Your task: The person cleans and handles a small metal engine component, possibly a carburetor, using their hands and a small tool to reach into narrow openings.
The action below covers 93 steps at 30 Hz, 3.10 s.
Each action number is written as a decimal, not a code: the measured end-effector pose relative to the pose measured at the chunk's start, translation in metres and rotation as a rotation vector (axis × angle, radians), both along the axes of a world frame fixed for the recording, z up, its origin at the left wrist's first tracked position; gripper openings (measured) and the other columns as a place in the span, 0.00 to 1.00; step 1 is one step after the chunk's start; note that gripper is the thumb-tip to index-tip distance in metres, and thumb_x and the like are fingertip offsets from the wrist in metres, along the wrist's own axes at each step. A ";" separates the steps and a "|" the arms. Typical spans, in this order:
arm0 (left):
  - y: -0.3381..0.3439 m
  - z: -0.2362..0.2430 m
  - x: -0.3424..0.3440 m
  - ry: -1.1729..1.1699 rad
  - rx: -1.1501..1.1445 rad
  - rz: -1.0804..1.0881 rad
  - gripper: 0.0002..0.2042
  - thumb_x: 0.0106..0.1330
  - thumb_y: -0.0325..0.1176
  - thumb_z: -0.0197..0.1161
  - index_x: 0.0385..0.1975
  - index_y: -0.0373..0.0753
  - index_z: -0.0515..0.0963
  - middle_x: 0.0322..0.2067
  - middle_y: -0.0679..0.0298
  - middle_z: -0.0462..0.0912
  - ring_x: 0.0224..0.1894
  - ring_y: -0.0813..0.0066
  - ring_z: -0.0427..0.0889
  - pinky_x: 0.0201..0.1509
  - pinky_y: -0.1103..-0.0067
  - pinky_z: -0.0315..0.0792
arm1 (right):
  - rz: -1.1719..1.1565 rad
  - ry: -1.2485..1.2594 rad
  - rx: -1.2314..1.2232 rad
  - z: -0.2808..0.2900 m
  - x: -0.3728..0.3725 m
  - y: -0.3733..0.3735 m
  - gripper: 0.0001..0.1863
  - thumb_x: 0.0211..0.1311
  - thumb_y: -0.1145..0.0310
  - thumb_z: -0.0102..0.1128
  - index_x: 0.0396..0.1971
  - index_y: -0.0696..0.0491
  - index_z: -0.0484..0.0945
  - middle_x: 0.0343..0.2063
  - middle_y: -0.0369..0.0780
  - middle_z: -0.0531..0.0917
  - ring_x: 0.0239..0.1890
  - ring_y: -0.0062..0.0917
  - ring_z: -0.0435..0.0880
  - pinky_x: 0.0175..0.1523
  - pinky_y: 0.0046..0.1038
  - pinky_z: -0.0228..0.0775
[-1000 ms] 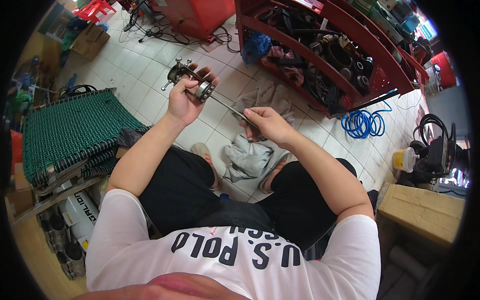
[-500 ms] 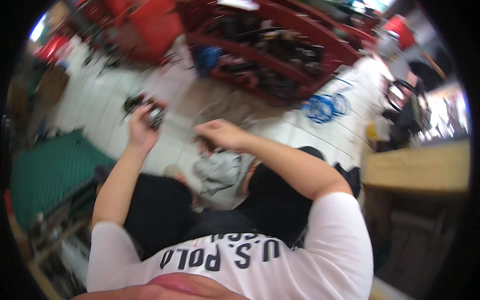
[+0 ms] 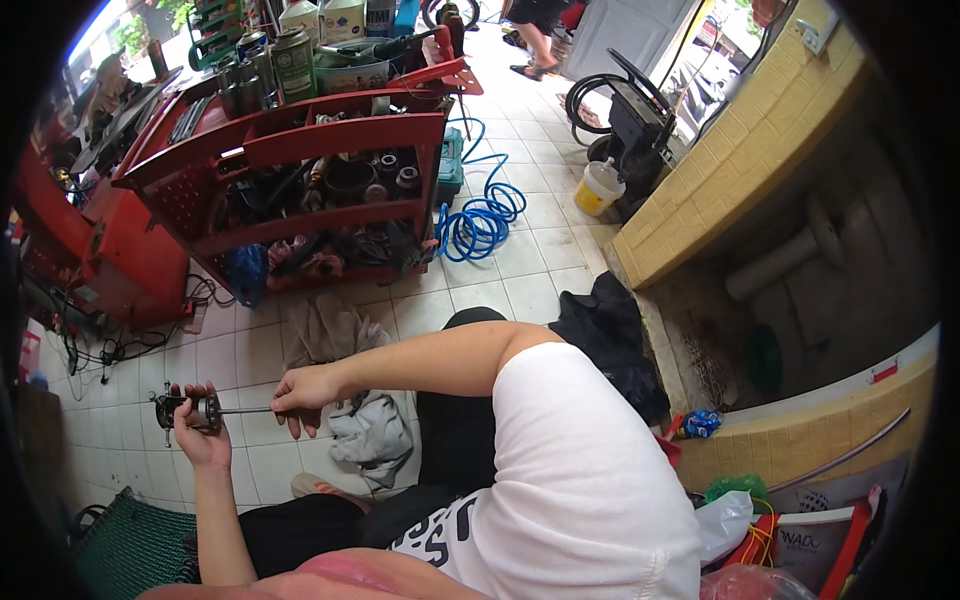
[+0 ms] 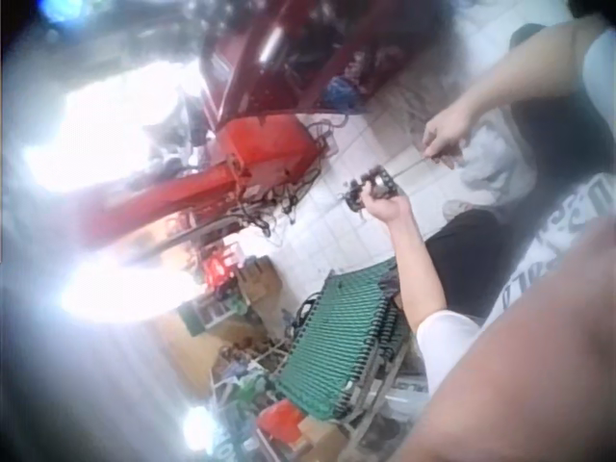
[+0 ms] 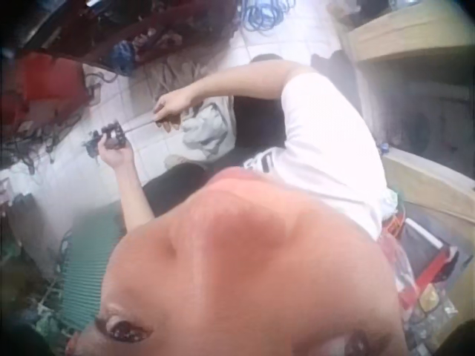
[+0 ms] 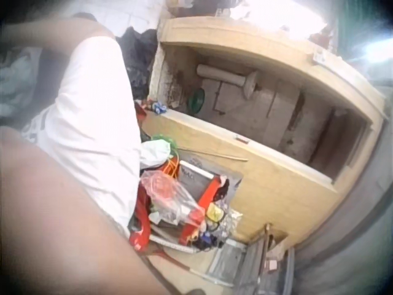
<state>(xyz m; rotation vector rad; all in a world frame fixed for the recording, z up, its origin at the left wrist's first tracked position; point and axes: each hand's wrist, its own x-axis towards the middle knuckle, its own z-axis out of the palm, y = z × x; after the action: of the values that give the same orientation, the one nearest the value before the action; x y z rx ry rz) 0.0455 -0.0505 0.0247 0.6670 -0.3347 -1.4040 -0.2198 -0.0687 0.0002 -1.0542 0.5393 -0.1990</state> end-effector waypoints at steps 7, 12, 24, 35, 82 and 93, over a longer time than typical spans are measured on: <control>-0.001 -0.006 0.001 -0.009 0.006 0.013 0.19 0.65 0.23 0.55 0.56 0.42 0.71 0.41 0.62 0.78 0.47 0.67 0.78 0.70 0.64 0.70 | -0.150 0.071 -0.282 -0.007 0.006 0.000 0.12 0.72 0.64 0.61 0.38 0.59 0.75 0.28 0.45 0.88 0.22 0.27 0.86 0.28 0.27 0.78; -0.001 -0.003 0.003 -0.015 0.009 0.024 0.18 0.65 0.24 0.55 0.56 0.42 0.71 0.41 0.62 0.78 0.47 0.68 0.78 0.69 0.64 0.71 | -0.039 0.062 -0.122 0.002 0.001 -0.001 0.18 0.77 0.56 0.53 0.37 0.58 0.76 0.30 0.43 0.88 0.26 0.24 0.87 0.31 0.25 0.77; -0.011 0.002 0.027 0.014 0.026 0.170 0.13 0.66 0.24 0.55 0.51 0.39 0.72 0.41 0.61 0.78 0.47 0.67 0.79 0.69 0.65 0.73 | -0.236 0.124 -0.161 0.005 -0.002 -0.007 0.18 0.73 0.57 0.60 0.45 0.58 0.74 0.34 0.42 0.87 0.23 0.23 0.85 0.31 0.25 0.77; -0.011 0.001 0.026 0.027 0.076 0.244 0.13 0.66 0.25 0.56 0.50 0.40 0.72 0.41 0.61 0.78 0.48 0.65 0.80 0.66 0.66 0.76 | -0.254 0.175 0.088 -0.001 0.003 -0.011 0.24 0.81 0.50 0.42 0.52 0.59 0.71 0.37 0.45 0.88 0.17 0.25 0.82 0.27 0.25 0.78; -0.011 -0.007 0.025 0.027 0.127 0.257 0.10 0.67 0.27 0.58 0.47 0.41 0.73 0.40 0.62 0.79 0.47 0.67 0.81 0.64 0.66 0.76 | -0.341 0.166 0.033 0.008 0.003 -0.007 0.28 0.80 0.45 0.39 0.50 0.59 0.70 0.36 0.45 0.88 0.21 0.26 0.85 0.29 0.25 0.76; -0.011 -0.006 0.025 0.031 0.132 0.258 0.10 0.67 0.27 0.58 0.46 0.41 0.72 0.40 0.62 0.78 0.47 0.66 0.80 0.64 0.66 0.76 | -0.230 0.110 0.037 -0.012 0.002 -0.014 0.26 0.79 0.46 0.43 0.46 0.58 0.71 0.33 0.45 0.88 0.20 0.26 0.84 0.28 0.26 0.77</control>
<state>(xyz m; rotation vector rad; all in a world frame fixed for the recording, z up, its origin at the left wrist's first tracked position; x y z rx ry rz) 0.0702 -0.0616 0.0189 0.7673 -0.1263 -1.1955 -0.2175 -0.0831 -0.0119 -0.9703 0.7616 -0.3334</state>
